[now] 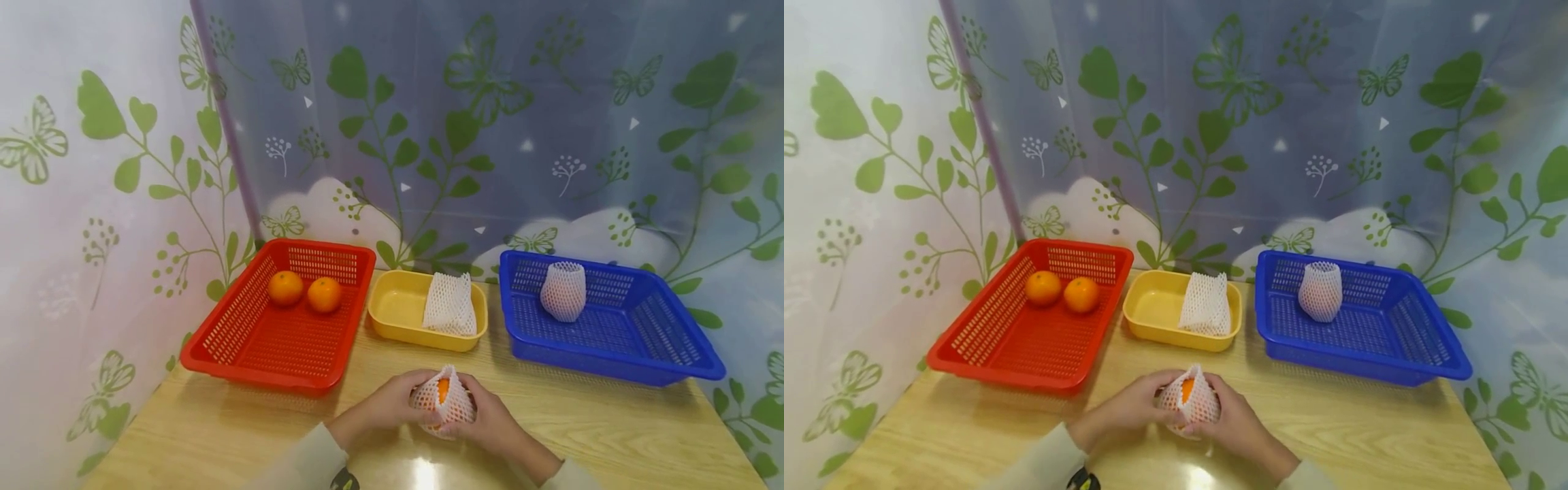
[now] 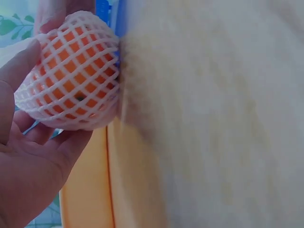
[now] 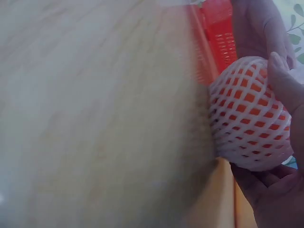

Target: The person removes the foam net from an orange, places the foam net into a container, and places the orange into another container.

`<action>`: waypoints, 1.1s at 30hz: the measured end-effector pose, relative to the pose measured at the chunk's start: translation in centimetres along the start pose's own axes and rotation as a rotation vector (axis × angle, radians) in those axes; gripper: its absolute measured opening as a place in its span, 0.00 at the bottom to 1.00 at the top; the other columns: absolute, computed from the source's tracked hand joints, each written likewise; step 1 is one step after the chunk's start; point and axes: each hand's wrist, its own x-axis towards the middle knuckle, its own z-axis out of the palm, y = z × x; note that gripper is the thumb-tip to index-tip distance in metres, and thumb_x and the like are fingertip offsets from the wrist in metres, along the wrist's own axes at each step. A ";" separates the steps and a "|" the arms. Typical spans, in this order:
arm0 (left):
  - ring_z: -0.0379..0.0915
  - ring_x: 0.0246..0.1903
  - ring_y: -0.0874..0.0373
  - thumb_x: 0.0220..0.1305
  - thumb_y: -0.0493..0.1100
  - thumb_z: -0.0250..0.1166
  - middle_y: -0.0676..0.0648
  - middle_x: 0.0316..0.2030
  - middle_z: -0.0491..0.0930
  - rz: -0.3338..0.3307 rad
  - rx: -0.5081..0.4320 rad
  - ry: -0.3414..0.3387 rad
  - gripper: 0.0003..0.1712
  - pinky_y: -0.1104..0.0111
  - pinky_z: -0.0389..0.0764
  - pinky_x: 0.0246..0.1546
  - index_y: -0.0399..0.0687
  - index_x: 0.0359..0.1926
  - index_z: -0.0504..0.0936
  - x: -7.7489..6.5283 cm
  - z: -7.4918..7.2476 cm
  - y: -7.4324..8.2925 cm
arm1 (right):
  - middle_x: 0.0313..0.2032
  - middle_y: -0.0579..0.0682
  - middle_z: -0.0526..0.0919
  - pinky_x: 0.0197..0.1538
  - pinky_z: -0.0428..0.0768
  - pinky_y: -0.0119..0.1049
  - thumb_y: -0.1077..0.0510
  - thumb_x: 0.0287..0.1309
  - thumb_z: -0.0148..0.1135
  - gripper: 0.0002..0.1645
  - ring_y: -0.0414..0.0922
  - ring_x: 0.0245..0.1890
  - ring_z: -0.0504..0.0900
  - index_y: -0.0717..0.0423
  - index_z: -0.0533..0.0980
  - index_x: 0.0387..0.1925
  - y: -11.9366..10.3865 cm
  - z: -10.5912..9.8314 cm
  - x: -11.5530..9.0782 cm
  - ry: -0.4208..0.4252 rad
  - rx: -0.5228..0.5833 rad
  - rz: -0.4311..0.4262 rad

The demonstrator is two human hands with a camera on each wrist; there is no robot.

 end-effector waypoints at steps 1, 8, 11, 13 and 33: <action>0.71 0.54 0.65 0.54 0.49 0.74 0.56 0.56 0.77 0.010 -0.002 -0.001 0.36 0.68 0.70 0.59 0.54 0.64 0.73 0.0 0.2 -0.1 | 0.53 0.52 0.78 0.47 0.78 0.33 0.44 0.43 0.78 0.51 0.45 0.48 0.78 0.54 0.63 0.65 0.0 0.1 -0.1 0.005 -0.009 0.007; 0.71 0.54 0.65 0.54 0.50 0.74 0.55 0.56 0.77 0.033 0.026 0.007 0.36 0.68 0.71 0.59 0.53 0.64 0.73 0.1 0.7 -0.4 | 0.52 0.53 0.79 0.47 0.78 0.33 0.44 0.44 0.77 0.51 0.45 0.48 0.78 0.56 0.62 0.65 0.1 0.1 -0.6 0.009 -0.027 -0.012; 0.71 0.54 0.64 0.54 0.51 0.74 0.54 0.57 0.76 0.030 0.050 0.009 0.37 0.68 0.70 0.59 0.53 0.64 0.73 0.2 0.7 -0.3 | 0.55 0.54 0.78 0.49 0.77 0.34 0.44 0.44 0.77 0.53 0.47 0.50 0.78 0.56 0.60 0.67 0.3 -0.1 -0.6 -0.006 -0.005 0.001; 0.71 0.54 0.64 0.54 0.51 0.74 0.54 0.58 0.76 0.036 0.056 0.007 0.37 0.68 0.71 0.59 0.53 0.64 0.73 0.3 0.6 -0.2 | 0.58 0.56 0.75 0.51 0.77 0.35 0.46 0.45 0.77 0.55 0.48 0.52 0.77 0.55 0.58 0.69 0.4 -0.3 -0.6 -0.013 0.024 0.021; 0.67 0.62 0.54 0.61 0.47 0.69 0.47 0.66 0.68 -0.029 -0.092 -0.015 0.38 0.66 0.72 0.59 0.49 0.70 0.66 -0.1 -0.5 0.5 | 0.55 0.50 0.81 0.60 0.74 0.38 0.56 0.56 0.69 0.18 0.46 0.58 0.76 0.56 0.83 0.48 -0.2 0.6 -0.3 0.272 0.164 -0.016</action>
